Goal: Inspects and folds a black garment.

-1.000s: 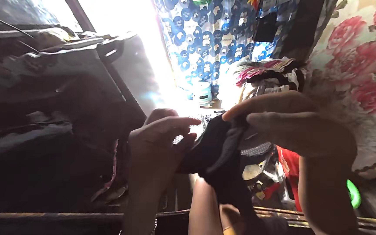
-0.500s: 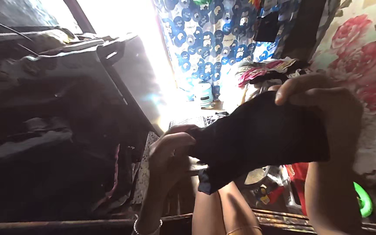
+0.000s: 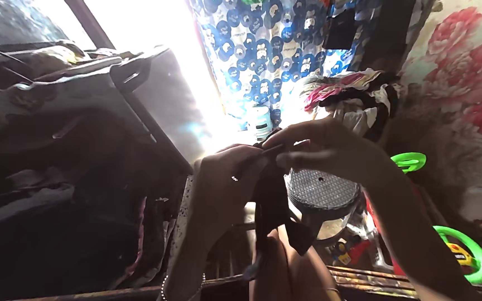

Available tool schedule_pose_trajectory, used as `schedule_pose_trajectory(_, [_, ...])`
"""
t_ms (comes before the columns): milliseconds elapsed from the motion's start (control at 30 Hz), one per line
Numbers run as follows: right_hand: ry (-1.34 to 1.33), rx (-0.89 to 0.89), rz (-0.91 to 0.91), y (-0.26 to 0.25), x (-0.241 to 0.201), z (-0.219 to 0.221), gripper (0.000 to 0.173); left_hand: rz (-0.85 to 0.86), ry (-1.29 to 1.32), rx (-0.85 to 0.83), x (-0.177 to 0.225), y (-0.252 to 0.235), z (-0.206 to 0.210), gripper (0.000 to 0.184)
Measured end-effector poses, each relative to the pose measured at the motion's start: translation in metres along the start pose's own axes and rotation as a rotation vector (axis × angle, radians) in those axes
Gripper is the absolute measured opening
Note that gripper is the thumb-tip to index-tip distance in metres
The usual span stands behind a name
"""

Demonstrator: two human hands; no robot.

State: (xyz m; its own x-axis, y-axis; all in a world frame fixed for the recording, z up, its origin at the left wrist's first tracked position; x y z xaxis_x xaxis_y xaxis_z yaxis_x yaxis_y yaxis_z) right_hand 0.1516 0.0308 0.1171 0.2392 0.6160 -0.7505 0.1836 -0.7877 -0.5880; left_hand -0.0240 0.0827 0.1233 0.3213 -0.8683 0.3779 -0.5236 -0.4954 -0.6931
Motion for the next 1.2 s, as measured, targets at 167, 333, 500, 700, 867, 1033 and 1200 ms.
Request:
schedule_pose_trajectory(167, [0.399, -0.154, -0.041, -0.008, 0.021, -0.021, 0.034, 0.079, 0.311, 0.008, -0.013, -0.005, -0.009, 0.013])
schedule_pose_trajectory(333, [0.174, -0.158, -0.162, -0.022, 0.014, -0.031, 0.027, 0.036, 0.130, -0.029, -0.024, -0.013, -0.007, 0.011])
schedule_pose_trajectory(500, [-0.119, 0.022, -0.137, -0.025, 0.026, -0.036, 0.069, 0.141, 0.163, -0.060, -0.021, -0.027, -0.011, 0.013])
schedule_pose_trajectory(700, [-0.703, 0.125, 0.404, -0.003, 0.068, 0.008, 0.012, -0.380, 0.789, -0.078, -0.075, -0.017, 0.023, 0.033])
schedule_pose_trajectory(867, [-0.798, 0.300, 0.472, -0.004, 0.072, -0.003, 0.022, -0.287, 0.943, -0.376, -0.100, 0.068, 0.074, 0.073])
schedule_pose_trajectory(1033, [-0.786, 0.381, 0.470, 0.006, 0.070, -0.017, 0.027, -0.184, 1.016, -0.140, -0.105, 0.086, 0.080, 0.050])
schedule_pose_trajectory(1200, [-0.853, 0.353, 0.389, 0.018, 0.061, -0.025, 0.032, -0.119, 0.807, -0.037, -0.091, 0.090, 0.070, 0.014])
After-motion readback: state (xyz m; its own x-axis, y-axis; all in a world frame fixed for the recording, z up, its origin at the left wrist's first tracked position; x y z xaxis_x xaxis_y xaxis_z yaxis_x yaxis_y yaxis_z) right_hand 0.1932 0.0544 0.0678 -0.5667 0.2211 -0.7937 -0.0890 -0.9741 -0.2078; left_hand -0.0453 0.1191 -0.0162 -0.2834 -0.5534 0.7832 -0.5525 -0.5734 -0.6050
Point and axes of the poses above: each hand's wrist, its own y-axis away from the middle knuckle, its own z-axis out of the palm, x = y × z, the point moved 5 cm from there along -y, towards the middle knuckle, and after that the axes turned 6 degrees about -y, right-handed, at the moved point
